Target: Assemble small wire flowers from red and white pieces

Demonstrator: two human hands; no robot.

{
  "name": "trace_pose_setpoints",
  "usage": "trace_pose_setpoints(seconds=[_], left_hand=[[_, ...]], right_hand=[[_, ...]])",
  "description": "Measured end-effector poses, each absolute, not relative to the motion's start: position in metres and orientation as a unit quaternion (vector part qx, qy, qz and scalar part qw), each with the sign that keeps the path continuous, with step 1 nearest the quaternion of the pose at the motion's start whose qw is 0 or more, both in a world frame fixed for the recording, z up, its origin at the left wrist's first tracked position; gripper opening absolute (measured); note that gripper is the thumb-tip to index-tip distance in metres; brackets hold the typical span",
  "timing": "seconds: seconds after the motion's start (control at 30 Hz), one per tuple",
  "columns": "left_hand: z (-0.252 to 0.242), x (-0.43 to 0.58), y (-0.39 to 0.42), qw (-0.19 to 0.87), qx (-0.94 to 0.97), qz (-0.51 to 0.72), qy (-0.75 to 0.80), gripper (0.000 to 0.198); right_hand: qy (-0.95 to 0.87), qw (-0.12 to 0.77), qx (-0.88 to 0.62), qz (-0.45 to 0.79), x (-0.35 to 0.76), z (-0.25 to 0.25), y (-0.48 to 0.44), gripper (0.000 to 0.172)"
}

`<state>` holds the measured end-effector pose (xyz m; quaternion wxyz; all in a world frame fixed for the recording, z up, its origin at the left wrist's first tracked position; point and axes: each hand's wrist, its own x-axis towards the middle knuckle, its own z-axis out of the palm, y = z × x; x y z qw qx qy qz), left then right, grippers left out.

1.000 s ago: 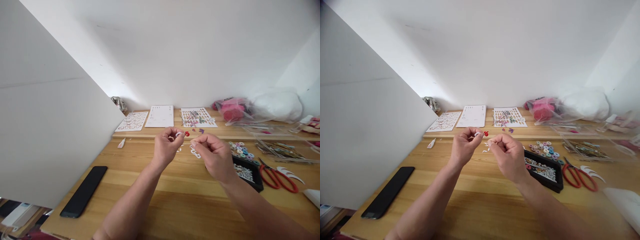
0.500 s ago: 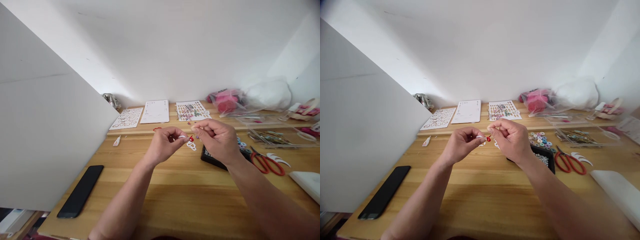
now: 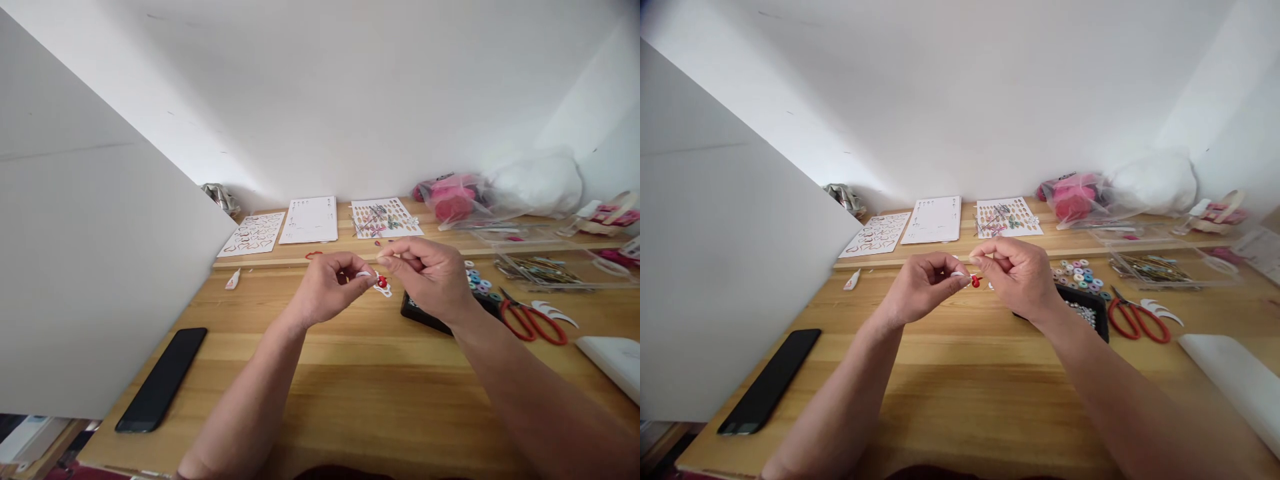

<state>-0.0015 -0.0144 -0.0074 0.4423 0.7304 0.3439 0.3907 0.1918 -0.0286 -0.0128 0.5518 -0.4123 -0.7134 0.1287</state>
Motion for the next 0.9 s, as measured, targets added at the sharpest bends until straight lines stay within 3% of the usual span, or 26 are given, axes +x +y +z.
trace_pose_setpoints(seconds=[0.2,0.4,0.53,0.7,0.9], left_hand=[[-0.005,-0.002,-0.014,0.483,0.709,0.395,0.330,0.026],[-0.004,-0.001,-0.012,0.520,0.674,0.429,0.303,0.024],[-0.005,0.000,-0.009,0.506,0.650,0.471,0.316,0.022],[-0.008,0.002,-0.003,0.443,0.619,0.534,0.368,0.020],[-0.014,0.003,-0.001,0.327,0.654,0.537,0.421,0.016]], right_hand=[[-0.662,0.535,-0.416,0.320,0.192,-0.017,-0.017,0.019],[-0.491,0.513,-0.368,0.600,0.186,-0.029,-0.010,0.028],[-0.414,0.475,-0.326,0.705,0.176,-0.037,-0.009,0.031],[-0.419,0.475,-0.336,0.697,0.164,-0.039,-0.016,0.031],[-0.572,0.523,-0.406,0.484,0.162,-0.025,-0.034,0.024]])
